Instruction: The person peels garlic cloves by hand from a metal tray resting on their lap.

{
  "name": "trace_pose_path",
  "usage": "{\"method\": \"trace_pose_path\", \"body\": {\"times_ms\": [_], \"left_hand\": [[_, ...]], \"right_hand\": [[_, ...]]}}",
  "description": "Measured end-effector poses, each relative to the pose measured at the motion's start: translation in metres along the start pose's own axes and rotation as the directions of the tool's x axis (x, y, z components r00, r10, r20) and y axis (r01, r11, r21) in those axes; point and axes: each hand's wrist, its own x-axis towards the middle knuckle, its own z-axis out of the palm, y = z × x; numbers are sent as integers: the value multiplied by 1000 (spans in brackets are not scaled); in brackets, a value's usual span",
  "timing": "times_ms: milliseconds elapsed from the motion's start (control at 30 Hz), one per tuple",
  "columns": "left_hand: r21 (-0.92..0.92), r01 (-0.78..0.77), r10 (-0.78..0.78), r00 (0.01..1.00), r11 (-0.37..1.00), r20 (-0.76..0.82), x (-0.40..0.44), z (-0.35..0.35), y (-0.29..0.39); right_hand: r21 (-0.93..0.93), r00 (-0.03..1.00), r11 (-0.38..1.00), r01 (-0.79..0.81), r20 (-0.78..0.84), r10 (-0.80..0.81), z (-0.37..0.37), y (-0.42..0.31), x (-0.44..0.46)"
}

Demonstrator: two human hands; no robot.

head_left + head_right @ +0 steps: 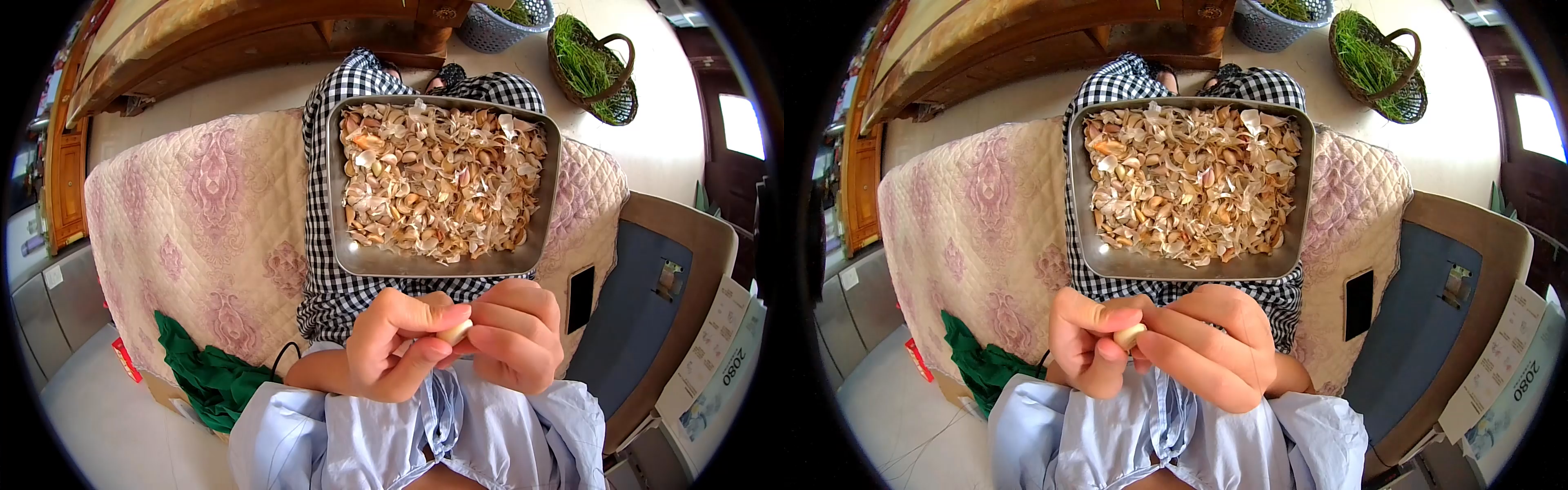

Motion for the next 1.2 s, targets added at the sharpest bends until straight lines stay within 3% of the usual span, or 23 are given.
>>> {"method": "trace_pose_path", "body": {"times_ms": [233,367,433,667,733,967,1067,1133,1167,1200], "left_hand": [[133,-92,90,996,987,26,1,-3,-3],[248,-135,136,991,959,13,0,-3,-4],[306,-201,174,978,930,114,3,-6,-3],[372,-256,235,967,892,102,6,-6,-3],[427,-276,244,961,861,128,8,-6,-2],[390,-278,251,960,878,120,5,-6,-5],[64,-18,18,1000,998,1,0,-2,0],[30,-32,32,999,999,5,2,-5,-2],[-6,-45,45,999,999,8,2,-7,-3],[-33,-37,37,999,999,8,0,-7,-4]], "right_hand": [[-42,996,999,-27,86,30,-7,-3,2],[-29,997,998,-55,57,57,-5,-4,-2],[-25,997,999,-38,60,40,-6,-4,-1],[-24,1000,1000,-9,1,9,-3,-3,1],[-45,988,998,-49,144,55,-10,-5,6],[-15,980,996,-83,180,84,-11,-2,9],[84,986,991,-103,139,91,-10,1,5],[558,933,760,-333,76,353,-8,4,6],[558,932,760,-333,75,354,-7,1,6],[697,832,539,-473,151,534,-6,-6,6]]}}
